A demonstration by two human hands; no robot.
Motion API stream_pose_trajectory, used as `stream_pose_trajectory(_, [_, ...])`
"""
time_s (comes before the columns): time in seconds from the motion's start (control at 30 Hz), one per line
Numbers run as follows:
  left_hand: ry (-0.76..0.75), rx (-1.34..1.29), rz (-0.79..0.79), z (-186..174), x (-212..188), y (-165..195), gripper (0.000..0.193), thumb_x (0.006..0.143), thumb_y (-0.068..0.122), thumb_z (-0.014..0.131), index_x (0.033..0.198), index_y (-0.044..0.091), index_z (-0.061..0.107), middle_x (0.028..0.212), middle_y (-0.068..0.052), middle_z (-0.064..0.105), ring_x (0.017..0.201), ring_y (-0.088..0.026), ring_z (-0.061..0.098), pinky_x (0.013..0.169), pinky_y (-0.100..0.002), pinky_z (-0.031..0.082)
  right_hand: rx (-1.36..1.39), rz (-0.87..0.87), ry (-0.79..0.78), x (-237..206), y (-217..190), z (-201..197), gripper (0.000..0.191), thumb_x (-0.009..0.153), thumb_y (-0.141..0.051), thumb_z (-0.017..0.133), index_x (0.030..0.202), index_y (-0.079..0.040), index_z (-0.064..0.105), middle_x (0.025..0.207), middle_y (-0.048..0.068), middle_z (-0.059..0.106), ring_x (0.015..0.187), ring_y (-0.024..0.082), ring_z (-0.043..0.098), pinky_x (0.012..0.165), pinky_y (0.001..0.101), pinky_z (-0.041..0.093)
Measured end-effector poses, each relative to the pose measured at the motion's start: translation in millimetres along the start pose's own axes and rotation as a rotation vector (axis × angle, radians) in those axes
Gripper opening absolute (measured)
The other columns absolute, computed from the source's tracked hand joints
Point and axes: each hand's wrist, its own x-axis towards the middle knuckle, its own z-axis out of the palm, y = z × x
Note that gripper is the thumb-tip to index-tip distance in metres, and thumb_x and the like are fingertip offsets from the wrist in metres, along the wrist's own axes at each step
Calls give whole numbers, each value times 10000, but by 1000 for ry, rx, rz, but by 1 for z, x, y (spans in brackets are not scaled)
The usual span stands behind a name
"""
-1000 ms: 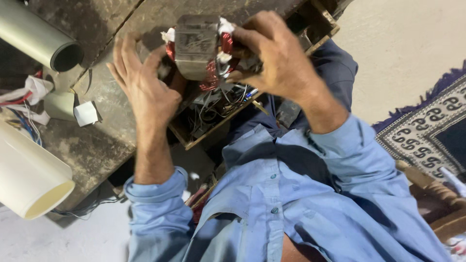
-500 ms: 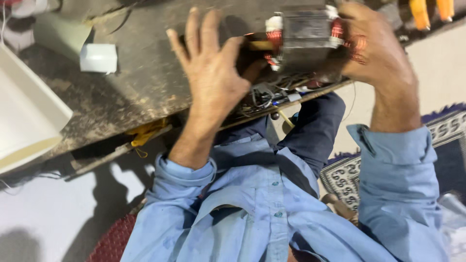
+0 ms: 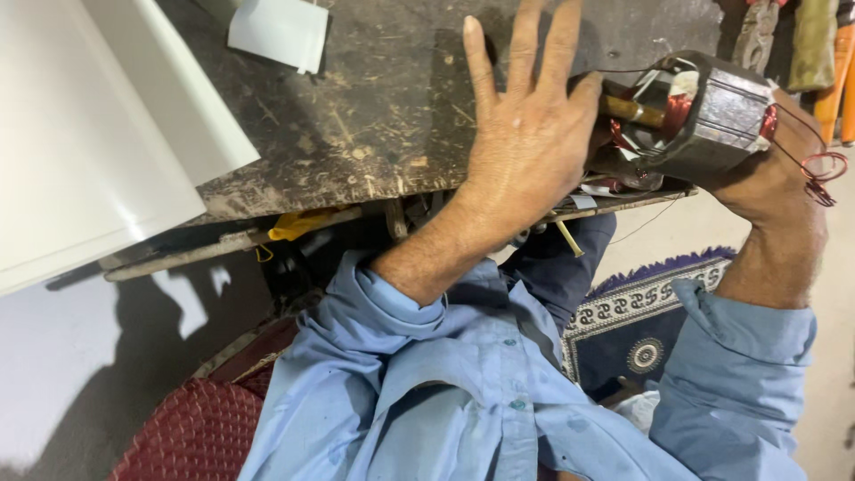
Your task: The person winds copper wire around a cylindrical metal core, repeatedly wrapping and adjusting the wire by hand. The person holds the core with one hand and uses the other to wrap the wire, occasionally repositioning the core to continue winding.
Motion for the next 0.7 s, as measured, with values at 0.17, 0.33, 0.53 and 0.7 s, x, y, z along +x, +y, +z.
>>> stream_pose_trajectory(0.17, [50,-49,-44,6,2,5,190,937,153,667,1061,45,763,1584,-245,266,1534,-445,173,1232,-839,46,-33,72,-19,0,-1,-3,422,921,-118,957,1194,77,701,1136,190,717,996,297,709,885,371,566])
stream_pose_trajectory(0.33, [2,-20,-63,8,7,5,124,925,151,697,977,71,775,1599,-264,281,1546,-467,189,1240,-852,44,218,315,6,-3,-8,-1,408,938,-130,929,1237,36,706,1198,113,719,1058,191,707,957,305,574])
stream_pose_trajectory(0.53, [-108,21,-81,12,14,1,147,835,110,736,967,130,796,1554,-265,342,1515,-478,221,1221,-826,19,192,296,169,-13,-6,17,393,943,-78,908,1241,79,705,1183,126,733,1035,188,722,925,298,589])
stream_pose_trajectory(0.7, [6,-11,8,16,24,-6,346,812,91,747,1127,226,790,1505,-201,412,1475,-457,265,1201,-812,15,244,359,331,-36,5,44,458,911,-94,944,1259,74,700,1184,118,754,1026,190,757,899,312,628])
